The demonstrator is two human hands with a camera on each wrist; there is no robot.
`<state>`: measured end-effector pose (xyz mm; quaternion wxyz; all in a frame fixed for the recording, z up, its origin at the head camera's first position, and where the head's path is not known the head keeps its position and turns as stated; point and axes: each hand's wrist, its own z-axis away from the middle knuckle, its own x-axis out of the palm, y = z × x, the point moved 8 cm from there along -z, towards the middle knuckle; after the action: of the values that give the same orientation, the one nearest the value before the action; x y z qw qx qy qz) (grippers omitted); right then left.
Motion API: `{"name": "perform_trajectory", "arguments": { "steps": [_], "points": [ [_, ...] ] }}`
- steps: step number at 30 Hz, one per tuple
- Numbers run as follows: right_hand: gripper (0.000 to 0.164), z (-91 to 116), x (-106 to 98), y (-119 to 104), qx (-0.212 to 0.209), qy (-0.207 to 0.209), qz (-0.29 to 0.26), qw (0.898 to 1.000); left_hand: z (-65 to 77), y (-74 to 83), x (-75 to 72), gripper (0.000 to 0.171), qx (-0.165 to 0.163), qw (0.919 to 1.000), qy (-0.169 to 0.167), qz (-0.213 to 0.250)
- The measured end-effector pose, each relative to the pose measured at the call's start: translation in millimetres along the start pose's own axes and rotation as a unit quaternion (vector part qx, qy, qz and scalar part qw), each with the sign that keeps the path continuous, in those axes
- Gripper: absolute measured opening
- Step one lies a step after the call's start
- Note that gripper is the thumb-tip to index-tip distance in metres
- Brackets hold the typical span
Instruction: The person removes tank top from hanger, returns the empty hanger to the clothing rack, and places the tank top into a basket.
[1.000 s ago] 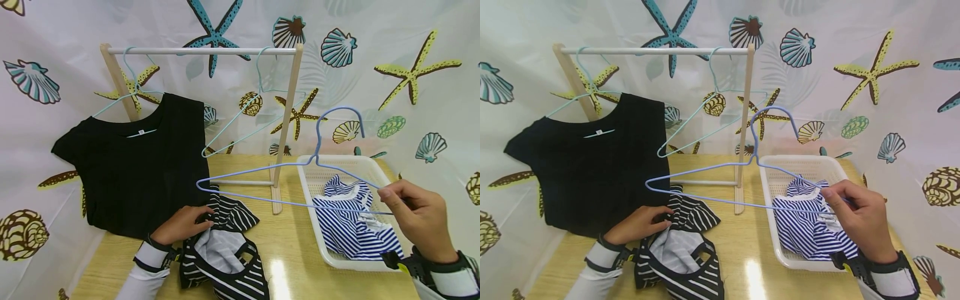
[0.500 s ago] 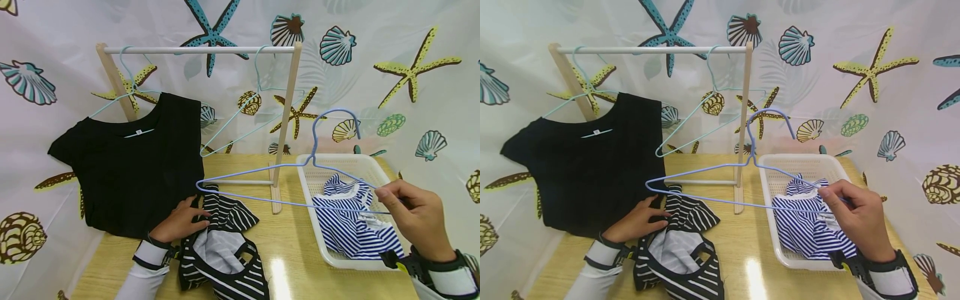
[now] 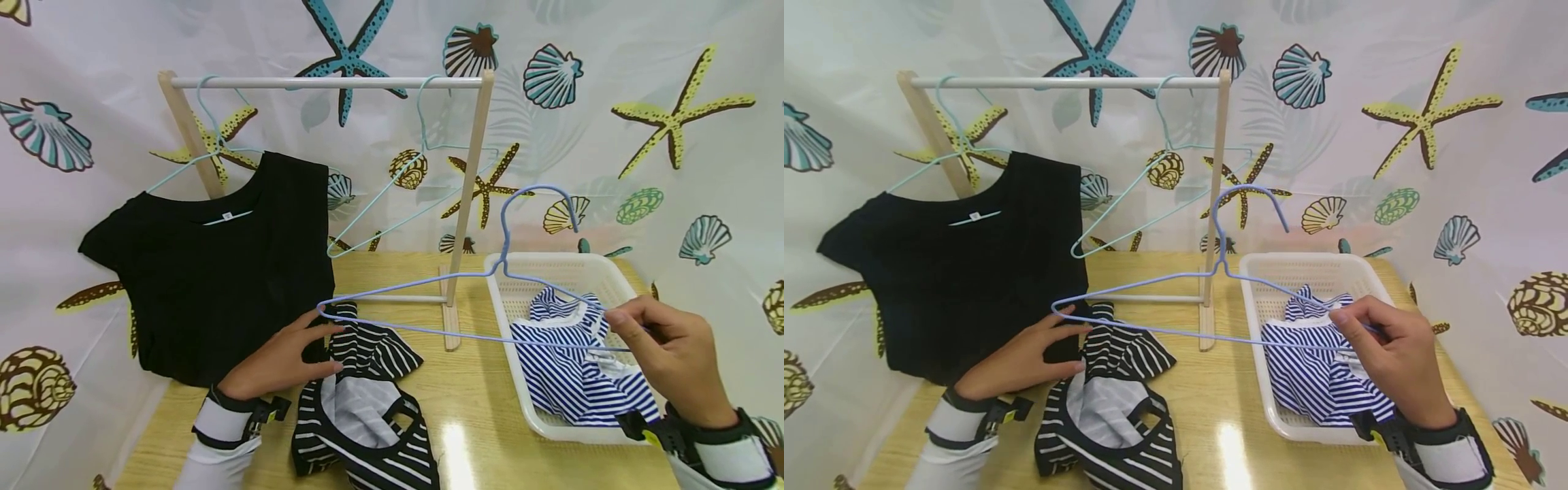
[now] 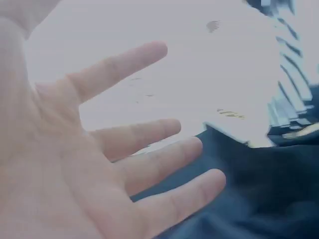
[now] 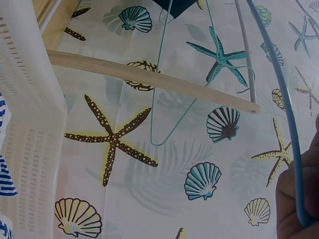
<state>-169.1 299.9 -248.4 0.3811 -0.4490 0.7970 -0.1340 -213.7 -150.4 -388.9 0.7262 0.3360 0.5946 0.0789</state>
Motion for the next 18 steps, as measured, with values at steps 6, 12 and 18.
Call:
{"name": "perform_trajectory", "arguments": {
  "steps": [6,12,18],
  "points": [
    [0.009,-1,3,-1,-0.005,0.002,-0.014,1.0,11.5,34.5,-40.5,0.108,0.041,0.9956,0.083,0.011],
    [0.011,-3,13,-5,-0.017,0.001,-0.06,0.998,22.7,78.6,-58.5,0.111,0.12,0.9828,0.141,-0.001],
    [0.021,-6,34,-11,-0.039,-0.028,-0.066,0.997,29.8,101.6,-59.6,0.099,0.16,0.9778,0.135,0.008]
  ]
}}
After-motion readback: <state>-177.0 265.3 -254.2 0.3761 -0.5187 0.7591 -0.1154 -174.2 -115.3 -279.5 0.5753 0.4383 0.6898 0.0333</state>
